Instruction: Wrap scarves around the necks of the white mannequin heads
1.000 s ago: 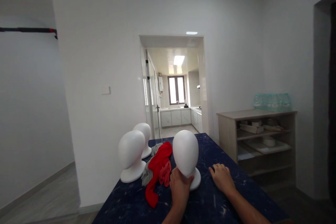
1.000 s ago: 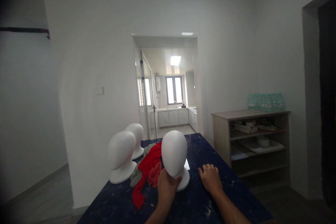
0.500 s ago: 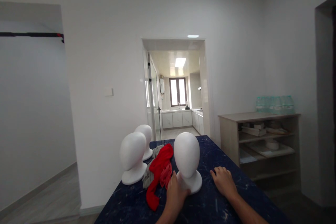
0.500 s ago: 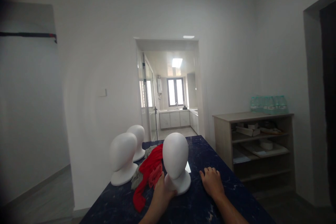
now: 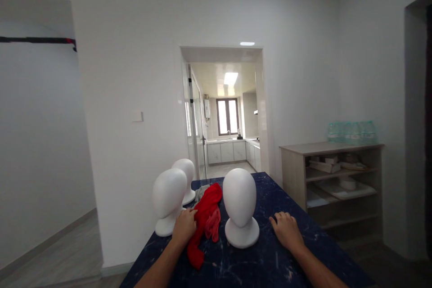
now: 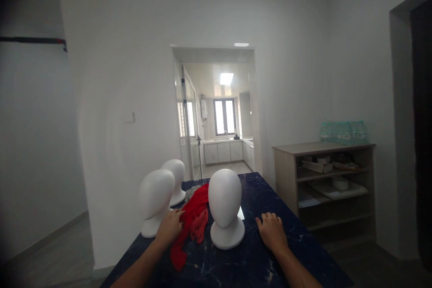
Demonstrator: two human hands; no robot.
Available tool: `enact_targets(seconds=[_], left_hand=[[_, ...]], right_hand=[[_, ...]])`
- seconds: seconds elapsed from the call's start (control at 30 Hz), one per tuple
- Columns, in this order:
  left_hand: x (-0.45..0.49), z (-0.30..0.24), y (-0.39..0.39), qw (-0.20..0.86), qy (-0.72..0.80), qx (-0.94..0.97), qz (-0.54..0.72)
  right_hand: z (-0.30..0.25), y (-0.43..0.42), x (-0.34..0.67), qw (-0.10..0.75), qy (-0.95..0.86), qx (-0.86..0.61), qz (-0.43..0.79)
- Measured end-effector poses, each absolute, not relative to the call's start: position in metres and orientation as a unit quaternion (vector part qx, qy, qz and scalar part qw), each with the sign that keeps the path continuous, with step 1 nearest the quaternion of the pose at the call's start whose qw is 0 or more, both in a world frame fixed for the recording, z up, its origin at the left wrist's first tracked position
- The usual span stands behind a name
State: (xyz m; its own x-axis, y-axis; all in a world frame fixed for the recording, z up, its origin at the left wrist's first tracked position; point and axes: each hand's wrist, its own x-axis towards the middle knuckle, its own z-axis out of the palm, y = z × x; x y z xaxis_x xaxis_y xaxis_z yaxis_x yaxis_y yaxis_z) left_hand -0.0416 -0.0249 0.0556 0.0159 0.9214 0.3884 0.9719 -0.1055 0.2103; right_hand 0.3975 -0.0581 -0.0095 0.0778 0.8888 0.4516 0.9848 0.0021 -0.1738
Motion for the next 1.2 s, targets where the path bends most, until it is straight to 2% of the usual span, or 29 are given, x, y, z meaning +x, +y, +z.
enact_targets(seconds=[0.2, 0.4, 0.63, 0.83, 0.93, 1.13, 1.2], left_hand=[[-0.037, 0.065, -0.016, 0.01, -0.667, -0.705, -0.24], [-0.034, 0.105, -0.006, -0.086, -0.658, -0.663, -0.347], [-0.02, 0.202, -0.011, -0.237, -0.516, -0.632, -0.527], [-0.006, 0.299, -0.05, -0.36, -0.364, -0.639, -0.574], [-0.004, 0.339, -0.076, -0.4, -0.316, -0.65, -0.564], [-0.007, 0.394, -0.132, -0.475, -0.296, -0.708, -0.43], [-0.007, 0.407, -0.15, -0.488, -0.278, -0.726, -0.396]], right_hand=[[-0.008, -0.058, 0.398, 0.233, -0.671, -0.696, -0.106], [-0.009, -0.058, 0.398, 0.239, -0.671, -0.695, -0.097], [-0.01, -0.059, 0.397, 0.24, -0.671, -0.694, -0.103], [-0.011, -0.06, 0.397, 0.26, -0.673, -0.687, -0.089], [-0.01, -0.057, 0.403, 0.327, -0.671, -0.662, -0.069], [0.022, -0.089, 0.399, 0.585, -0.599, -0.542, -0.074], [0.043, -0.119, 0.376, 0.64, -0.578, -0.505, -0.042]])
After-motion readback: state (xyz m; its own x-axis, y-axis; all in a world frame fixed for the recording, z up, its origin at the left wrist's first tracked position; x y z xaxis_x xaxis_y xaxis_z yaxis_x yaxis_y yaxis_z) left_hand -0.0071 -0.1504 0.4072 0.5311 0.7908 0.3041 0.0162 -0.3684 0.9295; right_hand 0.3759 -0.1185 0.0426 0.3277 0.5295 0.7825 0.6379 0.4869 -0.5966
